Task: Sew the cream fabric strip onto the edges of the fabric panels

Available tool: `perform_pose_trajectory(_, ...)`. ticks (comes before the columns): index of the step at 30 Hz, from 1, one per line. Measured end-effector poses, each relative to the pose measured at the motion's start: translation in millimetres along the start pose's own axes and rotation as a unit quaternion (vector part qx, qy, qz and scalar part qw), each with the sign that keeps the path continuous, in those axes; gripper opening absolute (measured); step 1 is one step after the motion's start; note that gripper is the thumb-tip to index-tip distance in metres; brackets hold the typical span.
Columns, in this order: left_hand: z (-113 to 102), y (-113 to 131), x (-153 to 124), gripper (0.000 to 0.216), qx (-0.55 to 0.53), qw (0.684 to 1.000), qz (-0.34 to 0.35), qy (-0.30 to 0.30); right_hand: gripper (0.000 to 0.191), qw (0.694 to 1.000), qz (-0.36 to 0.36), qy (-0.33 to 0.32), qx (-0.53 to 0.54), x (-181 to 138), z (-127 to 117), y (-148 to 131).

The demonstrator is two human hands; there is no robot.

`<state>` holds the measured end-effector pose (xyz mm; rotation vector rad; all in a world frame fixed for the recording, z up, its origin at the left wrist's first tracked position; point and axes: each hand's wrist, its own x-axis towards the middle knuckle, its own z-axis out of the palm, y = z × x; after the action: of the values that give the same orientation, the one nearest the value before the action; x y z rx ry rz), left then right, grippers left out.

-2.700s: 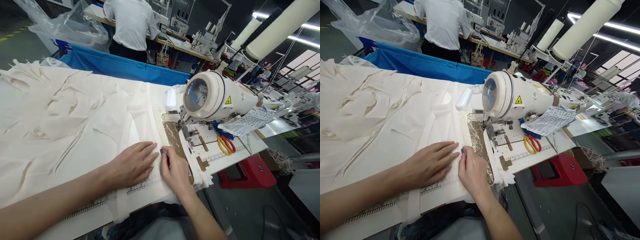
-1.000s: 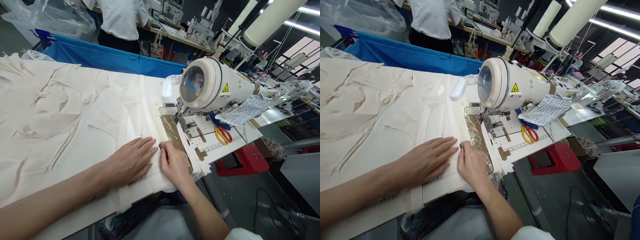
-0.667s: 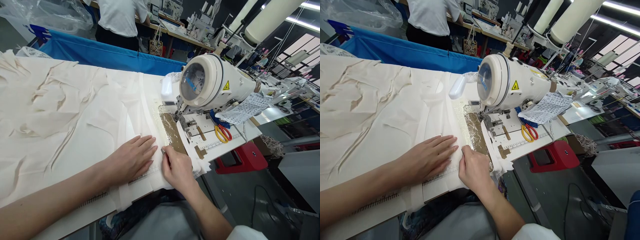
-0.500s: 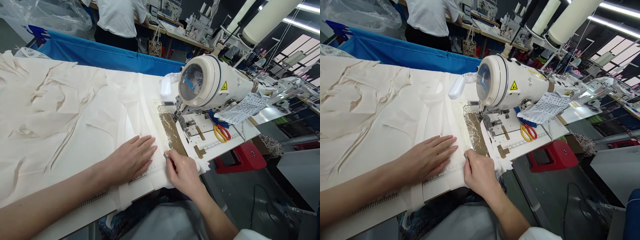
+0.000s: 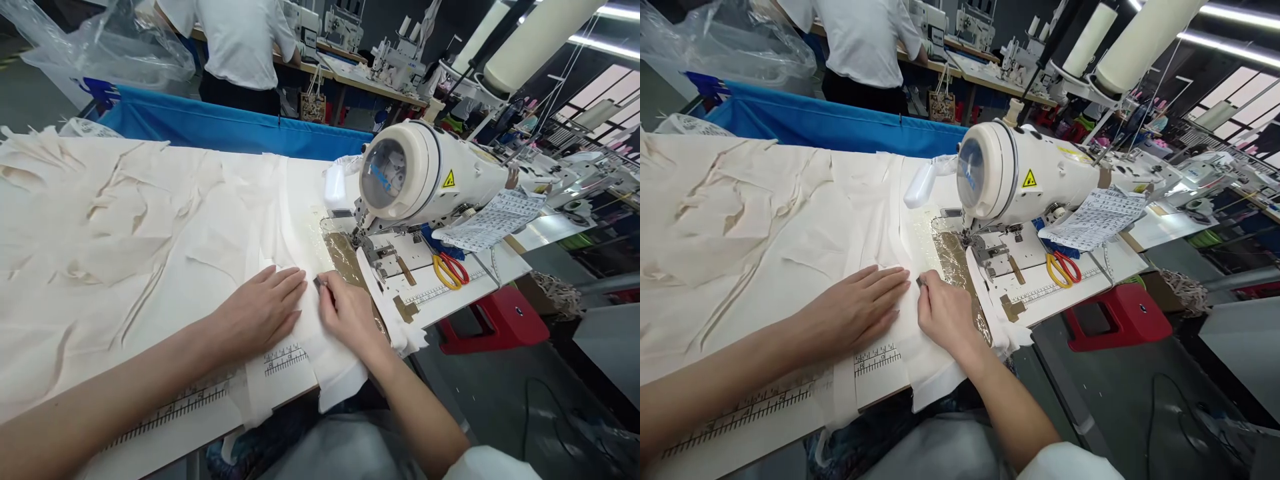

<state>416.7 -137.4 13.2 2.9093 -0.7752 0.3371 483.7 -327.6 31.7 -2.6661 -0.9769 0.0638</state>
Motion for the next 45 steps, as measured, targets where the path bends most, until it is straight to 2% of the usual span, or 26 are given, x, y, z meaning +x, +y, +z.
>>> perform_pose_trajectory(5, 0.1, 0.5, -0.2, 0.045, 0.001, 1.000, 0.002, 0.004, 0.023, 1.000, -0.008, -0.016, -0.017, 14.3, 0.1, -3.9)
perform_pose_trajectory(11, -0.2, 0.8, 0.5, 0.046, 0.007, 1.000, 0.011, 0.009, 0.021, 0.999, -0.014, -0.026, -0.028, 16.2, 0.8, -7.2)
perform_pose_trajectory(18, -1.4, 5.2, 1.8, 0.042, 0.020, 0.999, 0.020, 0.014, 0.015, 0.999, -0.027, -0.041, -0.014, 19.2, -12.6, -1.4)
perform_pose_trajectory(23, 2.4, 7.3, 0.8, 0.042, 0.022, 0.999, 0.020, 0.017, 0.020, 0.999, -0.022, -0.019, 0.022, 18.7, -13.8, 7.9)
perform_pose_trajectory(31, 1.2, 7.6, 1.5, 0.041, 0.024, 0.999, 0.021, 0.021, 0.020, 0.999, -0.029, -0.006, 0.017, 14.4, 0.0, 1.5)
perform_pose_trajectory(37, 3.2, 7.9, 2.0, 0.042, 0.040, 0.999, 0.017, 0.022, 0.016, 0.999, -0.047, -0.016, 0.015, 12.4, -11.4, 6.1)
perform_pose_trajectory(41, 1.4, 8.1, 0.1, 0.042, 0.027, 0.999, 0.014, 0.015, 0.021, 0.997, -0.018, 0.037, 0.061, 1.4, -20.7, 14.3)
perform_pose_trajectory(43, 0.0, 9.0, -1.5, 0.043, 0.023, 1.000, 0.016, 0.004, 0.024, 0.994, -0.015, 0.060, 0.088, -6.3, -18.5, 14.9)
perform_pose_trajectory(45, -0.1, 10.4, -3.3, 0.045, 0.022, 1.000, 0.018, -0.005, 0.025, 0.994, -0.024, 0.055, 0.089, -13.0, -12.0, 13.1)
